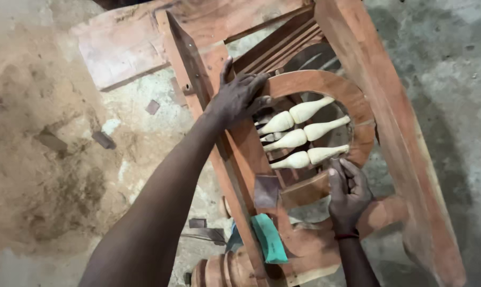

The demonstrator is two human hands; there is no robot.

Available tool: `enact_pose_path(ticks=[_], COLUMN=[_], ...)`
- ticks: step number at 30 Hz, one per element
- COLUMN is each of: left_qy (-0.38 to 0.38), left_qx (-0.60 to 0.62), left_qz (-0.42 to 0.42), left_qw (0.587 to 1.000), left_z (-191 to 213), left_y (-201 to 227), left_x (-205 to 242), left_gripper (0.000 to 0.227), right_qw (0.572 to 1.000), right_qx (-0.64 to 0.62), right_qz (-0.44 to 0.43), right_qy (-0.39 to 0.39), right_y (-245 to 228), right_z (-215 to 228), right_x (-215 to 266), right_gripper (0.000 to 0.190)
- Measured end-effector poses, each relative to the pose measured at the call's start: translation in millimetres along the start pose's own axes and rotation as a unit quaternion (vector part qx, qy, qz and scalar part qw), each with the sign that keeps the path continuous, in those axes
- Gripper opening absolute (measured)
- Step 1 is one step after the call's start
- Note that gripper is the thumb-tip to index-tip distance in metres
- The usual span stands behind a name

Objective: The person sands the wooden frame of a chair by hand using a piece of sandpaper.

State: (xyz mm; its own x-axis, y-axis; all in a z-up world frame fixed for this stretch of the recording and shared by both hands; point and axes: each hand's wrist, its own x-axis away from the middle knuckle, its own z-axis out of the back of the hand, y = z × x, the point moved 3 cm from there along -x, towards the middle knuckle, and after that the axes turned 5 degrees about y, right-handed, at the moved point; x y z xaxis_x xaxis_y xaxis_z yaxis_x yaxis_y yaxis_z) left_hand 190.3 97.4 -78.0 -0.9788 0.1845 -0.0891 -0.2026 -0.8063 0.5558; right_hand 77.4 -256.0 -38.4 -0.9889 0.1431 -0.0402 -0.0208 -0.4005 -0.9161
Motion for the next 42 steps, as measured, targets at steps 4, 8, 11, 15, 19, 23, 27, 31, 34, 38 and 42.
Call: enact_pose_path(ticks=[4,8,11,15,19,23,27,31,34,38,42], left_qy=[-0.020,0.006,0.011,-0.003,0.140,0.188,0.124,0.072,0.056,0.008,0.055], left_qx=[0.014,0.023,0.040,0.081,0.059,0.112,0.072,0.063,0.005,-0.023,-0.009], left_qz=[0.018,-0.006,0.008,0.047,0.078,0.128,0.111,0.075,0.073,0.103,0.106], left_qw=[1.000,1.000,0.999,0.996,0.985,0.967,0.983,0.993,0.996,0.994,0.993], left_z=[5.0,8.3,4.0,3.8,7.0,-28.3,-38.3,-35.8,-36.6,-37.6,-36.8], left_y=[2.1,3.2,-0.3,1.3,35.6,121.4,182.9,175.8,179.1,183.1,183.6], left_x=[-1.1,1.1,3.3,-5.8,-0.1,42.9,82.1,92.6,85.9,90.2,86.6], left_gripper=[0.073,0.076,0.069,0.056,0.048,0.053,0.052,0.057,0.063,0.061,0.060], right_qw=[0.999,0.999,0.999,0.994,0.993,0.996,0.992,0.923,0.899,0.822,0.760], right_qx=[0.052,0.007,0.025,0.032,0.026,0.003,0.099,0.288,0.299,0.390,0.420], right_qz=[-0.009,0.041,0.027,-0.100,-0.115,-0.094,-0.065,0.195,0.231,0.302,0.332], right_qy=[0.006,-0.010,-0.026,-0.029,0.009,0.010,-0.034,-0.167,-0.221,-0.285,-0.368], right_y=[3.9,-6.9,-19.1,-31.4,-51.8,-67.7,-78.7,-109.4,-108.2,-95.8,-93.6], right_z=[1.5,-0.8,-0.8,1.3,9.4,25.7,37.1,32.4,13.6,17.5,30.3], right_x=[0.7,-0.9,-6.6,-17.3,-20.6,-19.0,-38.0,-68.2,-94.3,-113.7,-118.9], right_gripper=[0.036,0.036,0.035,0.036,0.033,0.037,0.035,0.025,0.022,0.023,0.040])
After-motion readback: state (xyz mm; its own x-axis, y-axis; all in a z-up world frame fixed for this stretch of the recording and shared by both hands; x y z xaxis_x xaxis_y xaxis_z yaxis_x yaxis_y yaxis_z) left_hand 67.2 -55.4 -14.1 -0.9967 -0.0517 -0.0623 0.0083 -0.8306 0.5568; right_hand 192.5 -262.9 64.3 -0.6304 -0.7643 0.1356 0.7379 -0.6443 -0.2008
